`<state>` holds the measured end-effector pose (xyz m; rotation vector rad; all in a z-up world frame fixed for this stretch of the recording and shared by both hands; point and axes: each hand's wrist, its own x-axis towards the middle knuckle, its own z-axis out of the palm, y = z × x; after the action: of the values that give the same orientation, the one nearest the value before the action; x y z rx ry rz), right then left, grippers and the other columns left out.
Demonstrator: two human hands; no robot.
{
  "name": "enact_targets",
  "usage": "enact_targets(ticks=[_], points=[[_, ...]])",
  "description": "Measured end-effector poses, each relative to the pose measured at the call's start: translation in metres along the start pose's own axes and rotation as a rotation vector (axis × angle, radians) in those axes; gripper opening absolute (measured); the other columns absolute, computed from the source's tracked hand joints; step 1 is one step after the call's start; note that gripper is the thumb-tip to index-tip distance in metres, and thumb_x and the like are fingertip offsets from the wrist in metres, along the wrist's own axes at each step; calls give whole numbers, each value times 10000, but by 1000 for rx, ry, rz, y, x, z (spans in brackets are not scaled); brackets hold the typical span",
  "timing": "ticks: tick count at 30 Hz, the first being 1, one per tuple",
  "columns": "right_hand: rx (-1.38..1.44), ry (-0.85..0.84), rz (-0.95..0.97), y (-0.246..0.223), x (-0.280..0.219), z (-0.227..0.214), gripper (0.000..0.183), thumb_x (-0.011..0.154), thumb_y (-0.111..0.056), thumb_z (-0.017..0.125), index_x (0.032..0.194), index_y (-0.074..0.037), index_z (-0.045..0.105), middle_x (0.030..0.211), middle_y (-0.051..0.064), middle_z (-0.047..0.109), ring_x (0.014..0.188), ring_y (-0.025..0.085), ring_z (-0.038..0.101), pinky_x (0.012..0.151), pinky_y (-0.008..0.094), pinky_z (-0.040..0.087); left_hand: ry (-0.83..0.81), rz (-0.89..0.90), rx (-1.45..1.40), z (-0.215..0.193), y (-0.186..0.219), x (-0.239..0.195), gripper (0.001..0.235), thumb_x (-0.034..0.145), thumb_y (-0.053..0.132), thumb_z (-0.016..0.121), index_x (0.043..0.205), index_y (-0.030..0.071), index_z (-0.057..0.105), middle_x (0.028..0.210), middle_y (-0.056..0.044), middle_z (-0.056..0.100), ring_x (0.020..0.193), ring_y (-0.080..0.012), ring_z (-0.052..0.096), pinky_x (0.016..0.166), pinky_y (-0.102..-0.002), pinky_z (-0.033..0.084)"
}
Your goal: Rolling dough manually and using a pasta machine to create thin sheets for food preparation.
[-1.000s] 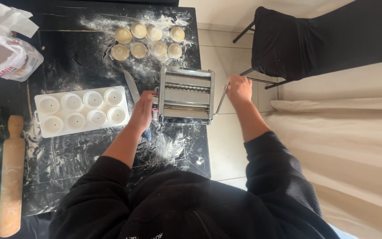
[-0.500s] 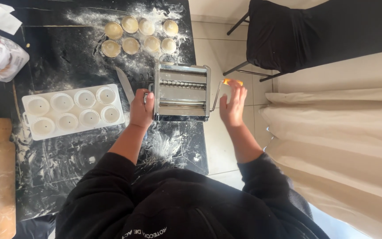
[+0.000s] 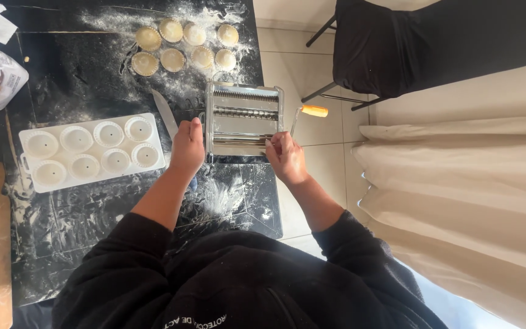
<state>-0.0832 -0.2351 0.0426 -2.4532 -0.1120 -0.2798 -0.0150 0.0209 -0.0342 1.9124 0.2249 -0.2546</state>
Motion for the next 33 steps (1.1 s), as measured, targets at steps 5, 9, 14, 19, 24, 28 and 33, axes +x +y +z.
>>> enact_targets(ticks=[5, 9, 14, 19, 24, 28, 33], points=[[70, 24, 87, -11, 3, 2, 194, 947, -106, 726, 949, -65, 537, 669, 42, 613, 544, 183, 613, 533, 326, 508, 1, 60, 141, 0, -11, 0, 525, 1118, 471, 391, 1007, -26, 516, 786, -268, 614, 795, -499, 610, 696, -565, 469], [62, 25, 77, -6, 5, 4, 200, 961, -118, 718, 942, -68, 525, 676, 30, 611, 550, 167, 616, 544, 319, 514, -62, -38, 93, 6, -27, 17, 612, 1114, 514, 335, 1022, -65, 510, 887, -313, 617, 858, -499, 637, 781, -541, 495], [32, 37, 80, -7, 5, 5, 205, 948, -115, 734, 933, -72, 533, 659, 41, 591, 540, 179, 596, 531, 333, 500, -109, -76, 40, 0, -20, 17, 616, 1106, 520, 317, 997, -50, 523, 841, -266, 601, 802, -426, 611, 763, -504, 481], [26, 37, 59, -5, 5, 4, 215, 934, -116, 738, 935, -73, 527, 652, 37, 587, 535, 173, 597, 529, 336, 501, -48, 84, 29, 0, -16, 4, 548, 1111, 476, 350, 971, -29, 508, 759, -219, 556, 691, -345, 564, 687, -474, 464], [38, 44, 40, 0, 3, 7, 216, 941, -123, 736, 931, -80, 524, 697, 33, 616, 557, 164, 619, 533, 323, 516, -28, 145, 3, 5, -19, 3, 559, 1105, 500, 335, 996, -28, 480, 711, -188, 507, 665, -332, 543, 646, -459, 447], [21, 27, 36, -3, 4, 3, 217, 935, -123, 741, 939, -69, 531, 694, 40, 615, 555, 171, 616, 531, 328, 514, -148, 122, 33, -10, -19, 13, 612, 1151, 529, 255, 1025, -19, 498, 744, -118, 499, 688, -252, 567, 641, -400, 476], [51, 55, -313, 2, -25, 1, 203, 972, -132, 762, 943, -78, 568, 770, 65, 651, 640, 204, 660, 555, 343, 525, -181, -138, -296, -34, -29, 9, 593, 1089, 561, 306, 1142, 17, 534, 756, -84, 558, 637, -179, 538, 592, -329, 457]])
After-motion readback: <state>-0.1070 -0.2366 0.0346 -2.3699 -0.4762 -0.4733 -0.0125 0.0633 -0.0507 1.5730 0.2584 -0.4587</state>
